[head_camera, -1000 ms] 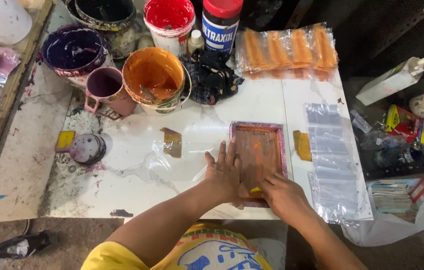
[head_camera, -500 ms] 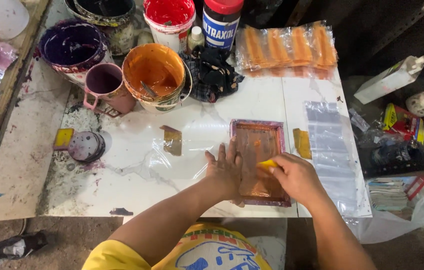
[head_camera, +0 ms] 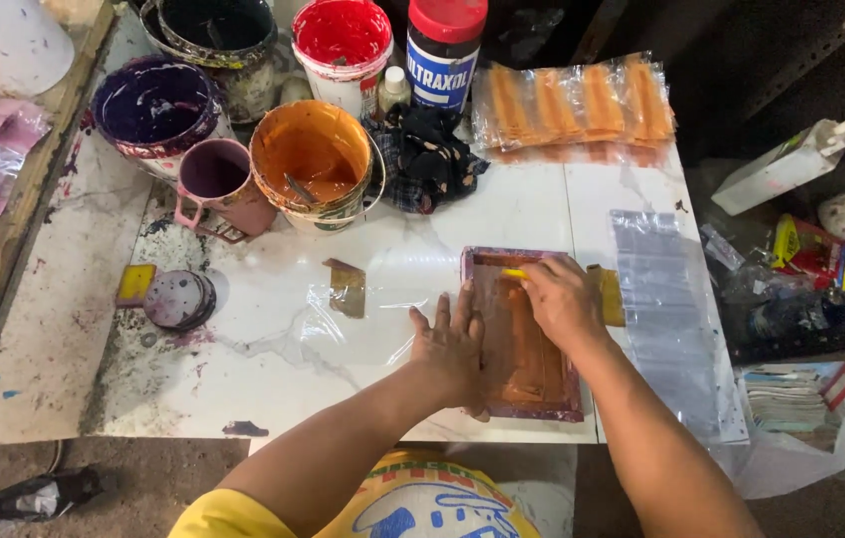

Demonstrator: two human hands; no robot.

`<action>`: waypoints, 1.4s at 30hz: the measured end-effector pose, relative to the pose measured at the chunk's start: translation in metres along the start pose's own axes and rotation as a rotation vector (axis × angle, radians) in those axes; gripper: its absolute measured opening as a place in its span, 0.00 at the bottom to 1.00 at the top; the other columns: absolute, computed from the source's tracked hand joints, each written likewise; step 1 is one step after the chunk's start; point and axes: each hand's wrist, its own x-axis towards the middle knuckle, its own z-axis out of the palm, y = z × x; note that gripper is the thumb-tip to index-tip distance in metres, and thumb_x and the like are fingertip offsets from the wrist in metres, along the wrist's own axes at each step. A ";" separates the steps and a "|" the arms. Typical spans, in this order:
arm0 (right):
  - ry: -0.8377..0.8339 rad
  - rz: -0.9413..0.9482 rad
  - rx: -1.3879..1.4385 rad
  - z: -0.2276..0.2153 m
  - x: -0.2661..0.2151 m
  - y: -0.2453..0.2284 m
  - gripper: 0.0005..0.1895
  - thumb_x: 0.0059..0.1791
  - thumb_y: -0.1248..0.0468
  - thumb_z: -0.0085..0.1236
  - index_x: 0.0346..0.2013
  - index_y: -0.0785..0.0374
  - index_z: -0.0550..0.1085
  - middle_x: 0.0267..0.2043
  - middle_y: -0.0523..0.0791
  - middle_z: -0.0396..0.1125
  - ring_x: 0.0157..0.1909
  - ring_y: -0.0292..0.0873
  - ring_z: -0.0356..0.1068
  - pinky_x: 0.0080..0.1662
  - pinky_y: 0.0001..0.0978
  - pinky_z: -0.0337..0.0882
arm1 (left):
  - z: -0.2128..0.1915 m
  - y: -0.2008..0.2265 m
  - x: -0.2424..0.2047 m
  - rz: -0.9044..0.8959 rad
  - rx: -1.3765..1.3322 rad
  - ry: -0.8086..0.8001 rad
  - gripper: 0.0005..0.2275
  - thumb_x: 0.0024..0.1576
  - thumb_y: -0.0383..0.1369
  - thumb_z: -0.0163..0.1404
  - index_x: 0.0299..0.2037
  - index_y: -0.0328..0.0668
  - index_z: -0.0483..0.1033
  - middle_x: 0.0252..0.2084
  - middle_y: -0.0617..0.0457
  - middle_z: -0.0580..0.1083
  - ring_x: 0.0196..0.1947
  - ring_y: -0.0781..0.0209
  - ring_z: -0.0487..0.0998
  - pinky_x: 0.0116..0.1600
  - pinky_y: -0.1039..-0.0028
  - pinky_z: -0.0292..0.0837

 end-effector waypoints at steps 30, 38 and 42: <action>-0.228 -0.142 0.049 -0.023 -0.119 -0.049 0.07 0.51 0.61 0.51 0.39 0.53 0.78 0.37 0.41 0.70 0.44 0.49 0.72 0.52 0.35 0.71 | 0.010 -0.003 0.012 0.009 -0.003 -0.008 0.57 0.42 0.57 0.63 0.74 0.33 0.41 0.77 0.28 0.33 0.76 0.30 0.42 0.66 0.28 0.46; -0.251 -0.255 0.109 -0.059 -0.096 -0.072 0.07 0.54 0.65 0.48 0.37 0.58 0.75 0.35 0.44 0.66 0.41 0.49 0.70 0.48 0.36 0.71 | 0.006 -0.002 0.009 -0.011 -0.026 -0.007 0.56 0.44 0.59 0.62 0.74 0.34 0.42 0.78 0.30 0.34 0.77 0.32 0.41 0.67 0.29 0.44; -0.457 -0.261 0.323 -0.089 -0.072 -0.079 0.11 0.57 0.67 0.43 0.31 0.61 0.71 0.32 0.43 0.65 0.39 0.51 0.67 0.44 0.38 0.68 | 0.008 -0.003 0.010 -0.009 -0.029 -0.009 0.56 0.44 0.60 0.62 0.74 0.35 0.42 0.78 0.31 0.33 0.77 0.32 0.41 0.67 0.27 0.44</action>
